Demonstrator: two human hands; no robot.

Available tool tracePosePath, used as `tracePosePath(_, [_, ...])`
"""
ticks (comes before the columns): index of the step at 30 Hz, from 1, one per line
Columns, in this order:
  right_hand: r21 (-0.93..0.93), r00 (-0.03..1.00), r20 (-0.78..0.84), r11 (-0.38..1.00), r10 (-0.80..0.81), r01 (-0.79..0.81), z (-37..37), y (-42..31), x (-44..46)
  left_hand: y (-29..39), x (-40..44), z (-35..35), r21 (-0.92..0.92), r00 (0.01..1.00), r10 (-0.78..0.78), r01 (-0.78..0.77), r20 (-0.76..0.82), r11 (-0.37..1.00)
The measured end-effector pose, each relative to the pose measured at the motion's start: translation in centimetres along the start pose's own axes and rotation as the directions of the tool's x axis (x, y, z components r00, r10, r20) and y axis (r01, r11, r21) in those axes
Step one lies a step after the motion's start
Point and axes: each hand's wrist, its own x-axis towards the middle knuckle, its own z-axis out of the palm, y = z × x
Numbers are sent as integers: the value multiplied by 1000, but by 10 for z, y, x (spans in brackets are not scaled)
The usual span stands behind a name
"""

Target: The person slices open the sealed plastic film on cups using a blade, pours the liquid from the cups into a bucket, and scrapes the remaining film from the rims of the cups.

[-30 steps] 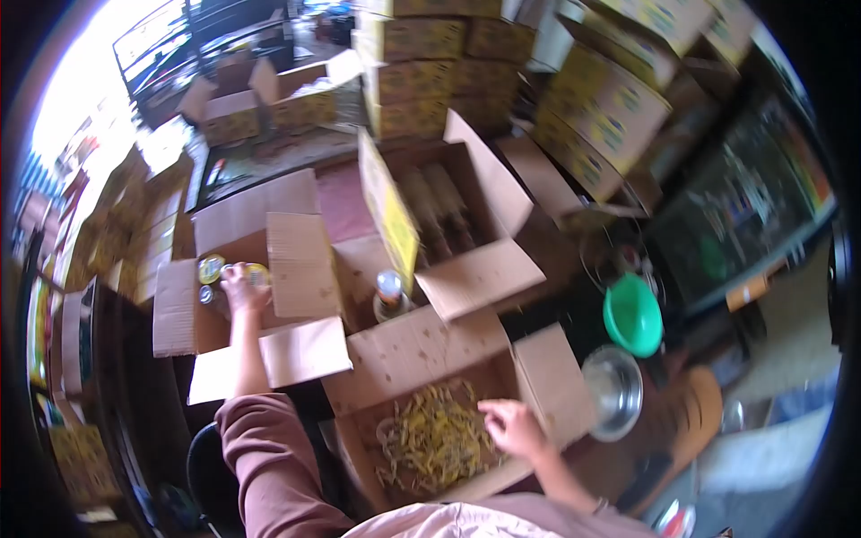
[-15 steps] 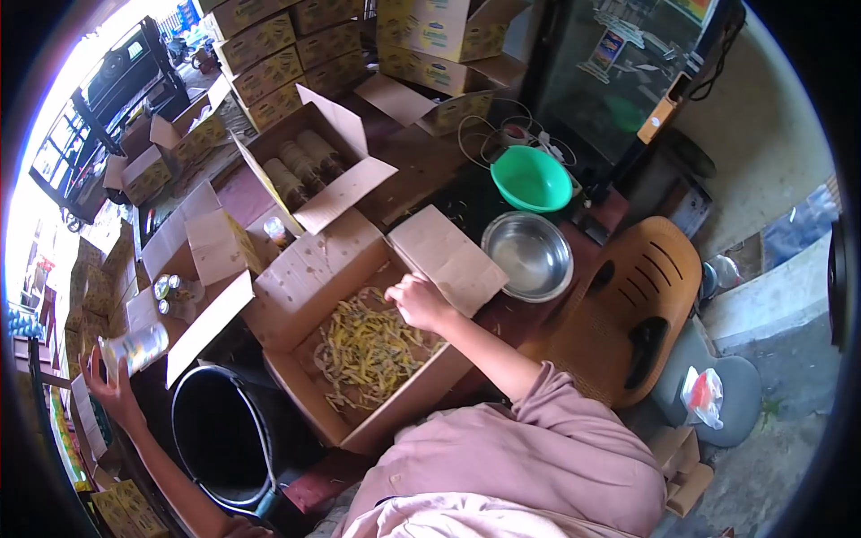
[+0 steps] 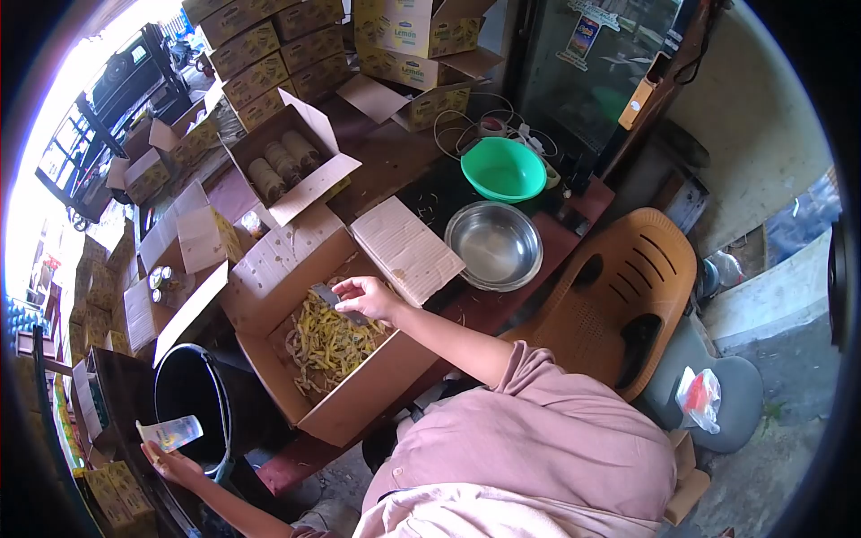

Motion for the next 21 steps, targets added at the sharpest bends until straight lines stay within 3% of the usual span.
tracePosePath(1, [25,1000,-2,1000,18,-18,4,-2,-4,-12,-3,-10,58,997,74,-75,31,995])
tracePosePath(3, [81,999,-6,995,50,-49,15,-5,-10,-13,-13,-15,133,993,67,-79,93,988])
tracePosePath(5, [142,999,-25,990,24,-21,29,-4,-14,-7,-22,-15,335,984,91,-138,153,932])
tracePosePath(7, [177,998,-44,984,40,-32,45,-4,-20,-19,-15,-24,551,965,192,-258,176,793])
tracePosePath(9, [182,999,-34,983,32,-26,63,-1,-24,-12,-28,-14,437,988,56,-114,144,892])
tracePosePath(11, [162,1000,-20,987,17,-13,83,-6,-31,-24,-24,-20,344,978,54,-123,202,931])
tracePosePath(12, [163,999,-31,987,10,-5,94,-7,-33,-23,-26,-18,247,982,-25,-22,187,969])
tracePosePath(15, [-22,990,-16,990,-143,142,128,-4,-39,-16,-37,-9,219,974,39,-90,224,972])
tracePosePath(17, [-132,964,15,955,-265,265,150,1,-36,-53,-16,-24,317,859,375,-484,348,815])
tracePosePath(21, [-261,909,133,871,-395,417,203,-34,-52,-34,-38,-11,345,733,432,-647,525,680])
